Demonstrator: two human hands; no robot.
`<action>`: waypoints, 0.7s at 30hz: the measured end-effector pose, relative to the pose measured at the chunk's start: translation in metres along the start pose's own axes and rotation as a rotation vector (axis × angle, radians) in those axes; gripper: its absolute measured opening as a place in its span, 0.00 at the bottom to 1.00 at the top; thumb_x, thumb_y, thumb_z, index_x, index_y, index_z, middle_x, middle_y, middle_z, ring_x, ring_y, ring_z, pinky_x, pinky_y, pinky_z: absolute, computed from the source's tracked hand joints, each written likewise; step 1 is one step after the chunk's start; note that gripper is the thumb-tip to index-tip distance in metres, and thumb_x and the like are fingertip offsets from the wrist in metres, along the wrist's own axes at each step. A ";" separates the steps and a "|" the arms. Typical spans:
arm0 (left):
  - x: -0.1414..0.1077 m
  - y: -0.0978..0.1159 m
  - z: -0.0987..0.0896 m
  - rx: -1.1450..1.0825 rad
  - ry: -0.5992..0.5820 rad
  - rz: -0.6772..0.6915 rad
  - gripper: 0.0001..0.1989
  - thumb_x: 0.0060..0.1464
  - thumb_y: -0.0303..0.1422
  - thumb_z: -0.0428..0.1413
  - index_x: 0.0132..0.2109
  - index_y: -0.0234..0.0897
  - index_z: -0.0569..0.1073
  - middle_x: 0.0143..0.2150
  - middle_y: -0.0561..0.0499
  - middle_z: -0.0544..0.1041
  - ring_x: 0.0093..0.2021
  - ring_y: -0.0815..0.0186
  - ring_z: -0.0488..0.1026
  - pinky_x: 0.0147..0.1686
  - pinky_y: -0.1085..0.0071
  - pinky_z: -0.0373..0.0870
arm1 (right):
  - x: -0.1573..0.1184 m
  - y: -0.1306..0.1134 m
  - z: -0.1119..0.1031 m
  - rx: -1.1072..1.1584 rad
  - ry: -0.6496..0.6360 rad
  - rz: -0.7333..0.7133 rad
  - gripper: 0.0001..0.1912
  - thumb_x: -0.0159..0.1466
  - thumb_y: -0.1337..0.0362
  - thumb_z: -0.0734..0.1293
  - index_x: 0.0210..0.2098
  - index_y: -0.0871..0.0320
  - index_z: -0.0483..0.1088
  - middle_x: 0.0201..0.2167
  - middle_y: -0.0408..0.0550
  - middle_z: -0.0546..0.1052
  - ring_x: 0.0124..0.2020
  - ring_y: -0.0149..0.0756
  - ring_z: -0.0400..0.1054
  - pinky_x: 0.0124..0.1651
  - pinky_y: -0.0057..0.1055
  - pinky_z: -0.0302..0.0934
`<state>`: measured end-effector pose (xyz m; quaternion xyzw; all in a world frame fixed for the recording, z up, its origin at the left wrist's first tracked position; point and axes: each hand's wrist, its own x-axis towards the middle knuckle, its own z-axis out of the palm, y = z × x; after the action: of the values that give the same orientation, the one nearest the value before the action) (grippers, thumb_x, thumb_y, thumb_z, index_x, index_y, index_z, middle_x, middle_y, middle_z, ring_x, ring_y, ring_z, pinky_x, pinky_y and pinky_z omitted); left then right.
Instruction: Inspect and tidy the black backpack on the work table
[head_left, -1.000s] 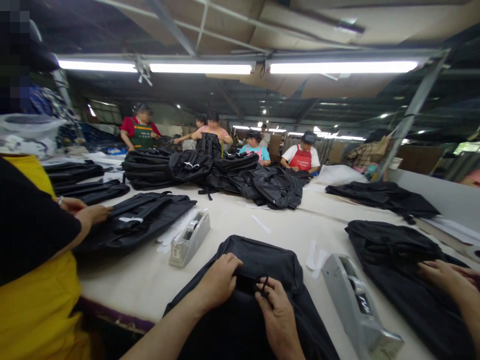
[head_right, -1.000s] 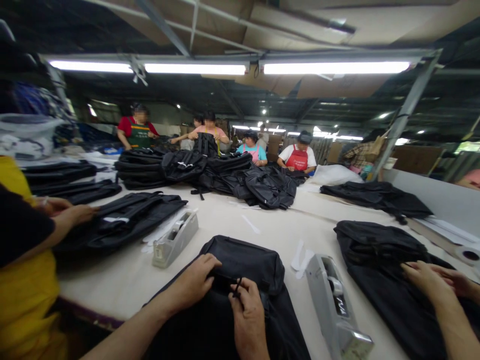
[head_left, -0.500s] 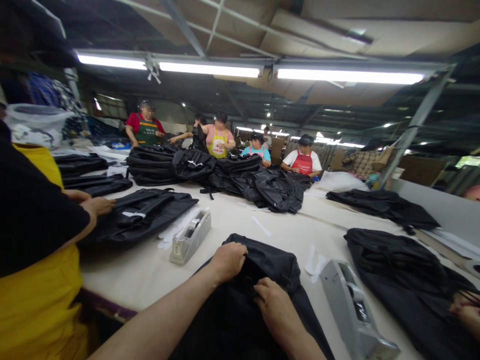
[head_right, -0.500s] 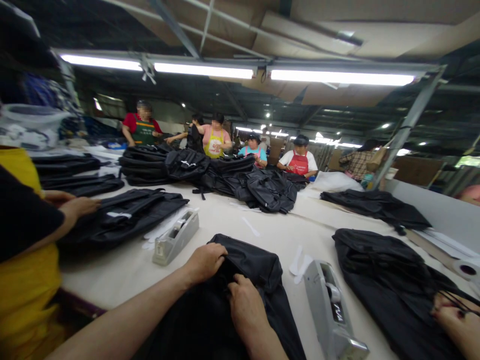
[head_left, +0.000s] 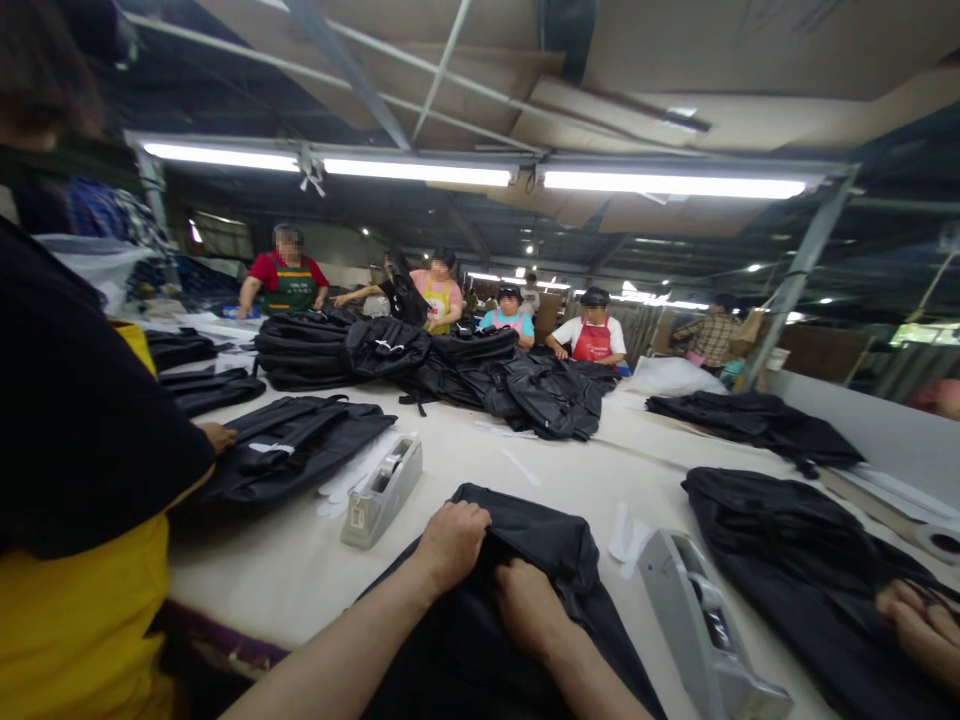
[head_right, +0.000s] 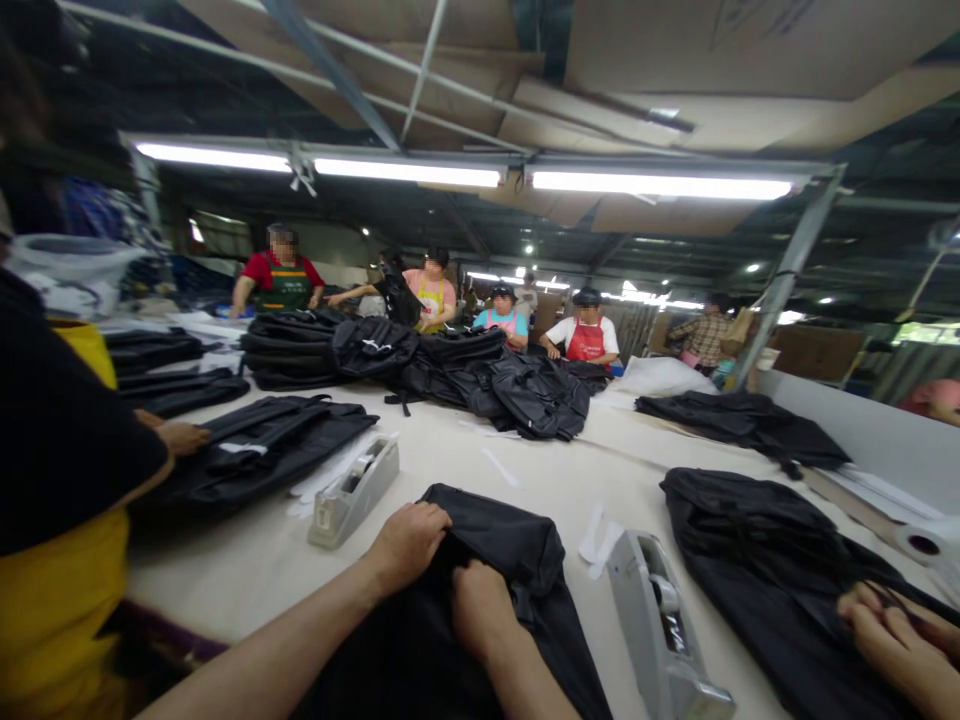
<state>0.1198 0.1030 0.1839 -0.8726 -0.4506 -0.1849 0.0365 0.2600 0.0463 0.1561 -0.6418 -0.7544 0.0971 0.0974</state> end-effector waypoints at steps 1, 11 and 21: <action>0.000 -0.001 -0.001 -0.004 -0.004 0.001 0.10 0.54 0.27 0.45 0.39 0.39 0.70 0.37 0.49 0.74 0.41 0.61 0.68 0.42 0.64 0.62 | -0.012 -0.002 0.001 -0.014 0.066 -0.046 0.12 0.60 0.70 0.56 0.33 0.57 0.71 0.39 0.52 0.72 0.41 0.40 0.66 0.44 0.33 0.57; -0.025 0.017 -0.021 -0.130 -0.092 0.220 0.09 0.54 0.27 0.47 0.38 0.43 0.70 0.38 0.53 0.72 0.39 0.65 0.69 0.39 0.70 0.64 | -0.071 0.019 0.045 0.006 0.737 -0.430 0.11 0.56 0.76 0.55 0.32 0.56 0.63 0.37 0.49 0.65 0.39 0.37 0.61 0.40 0.32 0.61; -0.030 0.039 0.000 -0.122 -0.259 0.180 0.20 0.49 0.24 0.45 0.50 0.42 0.65 0.45 0.47 0.71 0.38 0.59 0.73 0.35 0.63 0.71 | -0.060 0.018 0.065 0.032 0.738 -0.479 0.13 0.51 0.78 0.56 0.29 0.56 0.66 0.32 0.48 0.69 0.35 0.38 0.64 0.35 0.34 0.62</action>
<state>0.1347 0.0568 0.1775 -0.9265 -0.3596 -0.0939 -0.0587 0.2690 -0.0119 0.0874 -0.4390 -0.7949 -0.1523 0.3901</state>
